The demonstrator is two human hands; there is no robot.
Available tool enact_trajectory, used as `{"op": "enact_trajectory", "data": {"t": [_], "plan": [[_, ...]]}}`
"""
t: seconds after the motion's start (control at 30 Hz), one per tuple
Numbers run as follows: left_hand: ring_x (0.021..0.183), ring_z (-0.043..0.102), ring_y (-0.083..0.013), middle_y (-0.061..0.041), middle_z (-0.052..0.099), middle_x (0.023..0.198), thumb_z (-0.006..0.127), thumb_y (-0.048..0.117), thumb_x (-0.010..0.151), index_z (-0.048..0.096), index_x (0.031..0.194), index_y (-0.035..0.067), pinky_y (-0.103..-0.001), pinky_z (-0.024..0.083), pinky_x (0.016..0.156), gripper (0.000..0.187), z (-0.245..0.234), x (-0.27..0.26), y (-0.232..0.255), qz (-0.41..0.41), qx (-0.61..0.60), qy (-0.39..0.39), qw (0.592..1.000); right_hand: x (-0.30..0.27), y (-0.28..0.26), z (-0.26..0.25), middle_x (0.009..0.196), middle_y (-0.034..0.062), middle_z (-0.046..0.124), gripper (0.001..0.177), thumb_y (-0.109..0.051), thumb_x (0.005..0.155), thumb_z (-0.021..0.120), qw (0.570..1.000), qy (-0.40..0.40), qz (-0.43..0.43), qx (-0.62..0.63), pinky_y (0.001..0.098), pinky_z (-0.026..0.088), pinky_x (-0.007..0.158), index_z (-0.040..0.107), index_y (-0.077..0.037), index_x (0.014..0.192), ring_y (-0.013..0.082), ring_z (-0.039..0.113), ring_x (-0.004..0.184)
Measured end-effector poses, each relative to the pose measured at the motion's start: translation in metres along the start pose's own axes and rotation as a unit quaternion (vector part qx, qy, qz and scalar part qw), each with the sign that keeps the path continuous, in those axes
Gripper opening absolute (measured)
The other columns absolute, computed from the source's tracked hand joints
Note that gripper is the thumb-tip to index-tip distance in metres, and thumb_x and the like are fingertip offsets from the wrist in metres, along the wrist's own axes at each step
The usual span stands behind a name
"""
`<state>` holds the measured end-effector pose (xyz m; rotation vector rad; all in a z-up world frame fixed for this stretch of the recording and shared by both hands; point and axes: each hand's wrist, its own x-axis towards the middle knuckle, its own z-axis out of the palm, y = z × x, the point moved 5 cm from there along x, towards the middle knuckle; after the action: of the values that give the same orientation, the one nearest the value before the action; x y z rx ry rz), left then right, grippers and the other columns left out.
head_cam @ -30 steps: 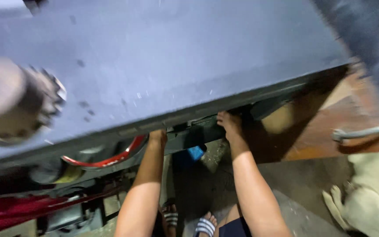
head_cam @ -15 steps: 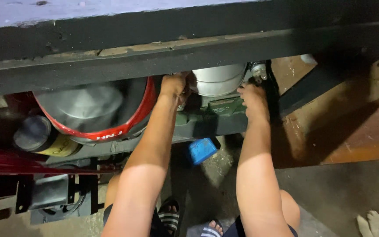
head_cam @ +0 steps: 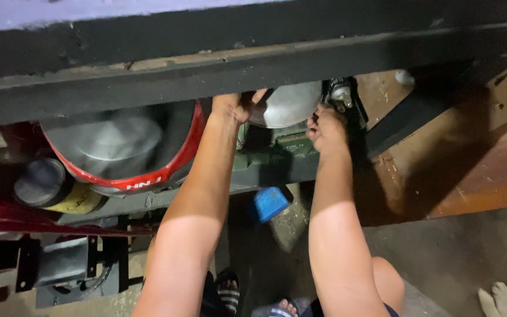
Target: The person removes a motorcycle side cover using a cordless impact wrench, then detaches the engine casing and a blue circular component. The removed parts are placed on the floor.
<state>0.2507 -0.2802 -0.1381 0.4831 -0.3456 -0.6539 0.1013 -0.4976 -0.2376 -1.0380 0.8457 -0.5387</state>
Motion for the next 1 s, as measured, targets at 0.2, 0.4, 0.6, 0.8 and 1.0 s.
{"op": "enact_trajectory", "data": {"t": [0.2,0.4,0.6,0.8,1.0], "plan": [[0.069,0.061,-0.0242,-0.011,0.065,0.083,0.054,0.029,0.099,0.063,0.091,0.008,-0.035,0.049,0.048,0.024,-0.030,0.025,-0.001,-0.008,-0.106,0.033,0.994,0.014,0.007,0.026,0.107,0.0037,0.066,0.018,-0.013,0.102,0.054,0.960,-0.077,0.026,0.268,0.0372,0.053,0.082,0.067,-0.012,0.115,0.0194,0.060,0.095],[0.100,0.067,-0.0299,-0.014,0.070,0.109,0.040,0.030,0.104,0.061,0.114,0.006,-0.042,0.061,0.080,0.033,-0.044,0.032,0.015,-0.013,-0.176,0.092,0.980,0.010,0.014,0.001,0.108,0.0116,0.068,0.034,-0.002,0.095,0.036,0.937,-0.033,0.042,0.345,0.0492,0.057,0.080,0.059,-0.003,0.120,0.0255,0.067,0.094],[0.103,0.067,-0.0315,-0.017,0.068,0.112,0.042,0.027,0.102,0.062,0.109,0.004,-0.047,0.060,0.092,0.031,-0.036,0.022,0.030,0.024,-0.150,-0.002,0.988,-0.016,0.048,-0.106,0.082,-0.0026,0.052,0.023,-0.002,0.098,0.044,0.926,-0.188,-0.056,0.321,0.0261,0.036,0.053,0.064,-0.006,0.110,0.0099,0.042,0.063],[0.097,0.065,-0.0262,-0.012,0.067,0.106,0.054,0.020,0.109,0.063,0.109,0.006,-0.040,0.059,0.079,0.016,-0.039,0.003,0.012,0.037,-0.097,-0.007,0.995,-0.134,0.079,-0.217,0.123,0.0102,0.068,0.039,-0.012,0.103,0.035,0.983,-0.017,-0.009,0.185,0.0320,0.051,0.080,0.059,0.000,0.131,0.0169,0.063,0.093],[0.093,0.066,-0.0245,-0.011,0.066,0.105,0.050,0.015,0.106,0.064,0.110,0.006,-0.038,0.057,0.068,0.017,-0.035,-0.029,-0.021,-0.001,0.044,0.051,0.998,-0.199,0.097,-0.234,0.129,0.0227,0.065,0.038,-0.015,0.108,0.038,0.981,-0.097,-0.007,0.171,0.0453,0.050,0.101,0.056,0.010,0.132,0.0295,0.065,0.115]]}}
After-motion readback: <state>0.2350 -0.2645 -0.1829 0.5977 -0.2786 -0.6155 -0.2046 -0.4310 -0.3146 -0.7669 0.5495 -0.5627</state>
